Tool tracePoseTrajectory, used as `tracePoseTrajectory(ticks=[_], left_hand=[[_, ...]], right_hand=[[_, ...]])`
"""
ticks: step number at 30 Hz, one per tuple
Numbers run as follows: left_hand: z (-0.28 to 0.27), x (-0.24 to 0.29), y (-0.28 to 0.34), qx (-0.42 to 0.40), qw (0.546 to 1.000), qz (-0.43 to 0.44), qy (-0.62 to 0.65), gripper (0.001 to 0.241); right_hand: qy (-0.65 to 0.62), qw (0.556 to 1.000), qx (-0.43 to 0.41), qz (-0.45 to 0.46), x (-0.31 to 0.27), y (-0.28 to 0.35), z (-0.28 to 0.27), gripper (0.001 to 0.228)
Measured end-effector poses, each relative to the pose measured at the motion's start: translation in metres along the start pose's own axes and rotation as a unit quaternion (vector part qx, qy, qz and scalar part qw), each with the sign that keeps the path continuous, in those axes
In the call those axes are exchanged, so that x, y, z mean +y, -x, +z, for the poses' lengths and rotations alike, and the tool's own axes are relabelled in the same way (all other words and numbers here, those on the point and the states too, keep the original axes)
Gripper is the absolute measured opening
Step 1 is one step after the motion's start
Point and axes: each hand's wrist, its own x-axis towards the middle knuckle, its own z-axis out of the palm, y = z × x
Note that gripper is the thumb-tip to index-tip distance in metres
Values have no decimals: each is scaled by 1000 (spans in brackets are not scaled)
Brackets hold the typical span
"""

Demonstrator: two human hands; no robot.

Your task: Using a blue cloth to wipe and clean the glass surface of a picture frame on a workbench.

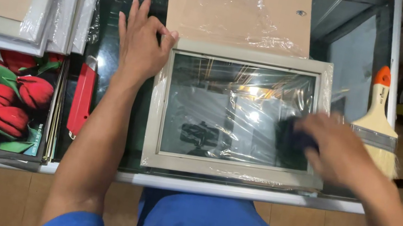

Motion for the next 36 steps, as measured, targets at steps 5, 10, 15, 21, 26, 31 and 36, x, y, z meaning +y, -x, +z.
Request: tracePoseTrajectory(ticks=[5,10,15,21,26,31,36], left_hand=[[3,-3,1,16,1000,16,-3,25],[2,-4,0,2,1000,8,-13,26],[4,-5,1,11,1000,15,-13,27],[1,-5,1,22,999,35,8,25],[1,-4,-1,17,1000,24,5,26],[3,-7,0,19,1000,22,-3,25],[5,-6,1,19,1000,14,-12,26]], right_hand=[[-19,999,-43,-21,-3,27,25,65],[-16,989,-47,-141,-108,-41,20,65],[-43,952,48,-298,-199,-92,39,42],[-104,984,-11,-144,-118,-57,31,61],[-92,994,43,-40,-8,13,26,57],[-74,997,-6,28,-43,-22,24,59],[-103,975,15,-194,-151,-100,25,56]])
